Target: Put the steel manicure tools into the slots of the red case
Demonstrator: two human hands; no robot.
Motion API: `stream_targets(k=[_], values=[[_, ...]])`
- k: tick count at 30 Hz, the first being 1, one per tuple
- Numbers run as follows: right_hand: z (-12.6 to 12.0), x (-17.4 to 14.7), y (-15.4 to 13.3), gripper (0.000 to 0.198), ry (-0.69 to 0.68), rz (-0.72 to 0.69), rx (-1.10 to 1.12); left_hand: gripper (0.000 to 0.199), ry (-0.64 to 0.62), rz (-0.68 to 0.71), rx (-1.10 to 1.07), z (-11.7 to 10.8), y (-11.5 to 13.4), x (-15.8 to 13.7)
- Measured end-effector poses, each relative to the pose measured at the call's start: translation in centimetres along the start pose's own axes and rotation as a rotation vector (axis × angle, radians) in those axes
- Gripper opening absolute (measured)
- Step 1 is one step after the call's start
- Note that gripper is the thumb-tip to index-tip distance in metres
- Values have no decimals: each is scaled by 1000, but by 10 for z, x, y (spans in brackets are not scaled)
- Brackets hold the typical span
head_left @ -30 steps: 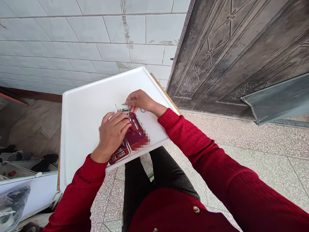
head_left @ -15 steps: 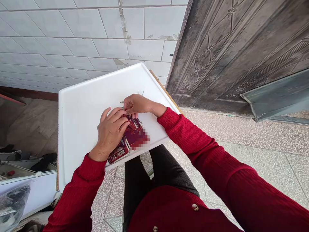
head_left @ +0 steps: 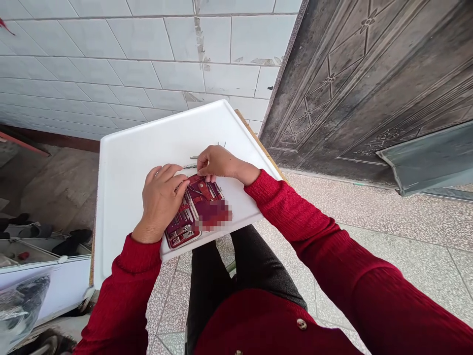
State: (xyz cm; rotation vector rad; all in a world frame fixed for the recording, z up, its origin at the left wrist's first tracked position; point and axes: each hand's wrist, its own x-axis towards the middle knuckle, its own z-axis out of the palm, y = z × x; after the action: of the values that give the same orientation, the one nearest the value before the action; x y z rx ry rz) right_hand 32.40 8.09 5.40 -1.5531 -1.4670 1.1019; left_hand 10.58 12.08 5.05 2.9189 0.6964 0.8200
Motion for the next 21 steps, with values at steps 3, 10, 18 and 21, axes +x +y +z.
stream_targets(k=[3,10,18,21], values=[[0,-2,-2,27,-18,8,-27,25,-42,-17,8,-1,-1,-1],[-3,-9,-13,25,28,69,-171,22,-106,-22,1,0,-3,-4],[-7,-10,-20,16,178,8,-483,25,-49,-33,36,0,-4,-4],[-10,-9,-20,15,264,37,-565,26,-34,-42,23,0,-4,-4]])
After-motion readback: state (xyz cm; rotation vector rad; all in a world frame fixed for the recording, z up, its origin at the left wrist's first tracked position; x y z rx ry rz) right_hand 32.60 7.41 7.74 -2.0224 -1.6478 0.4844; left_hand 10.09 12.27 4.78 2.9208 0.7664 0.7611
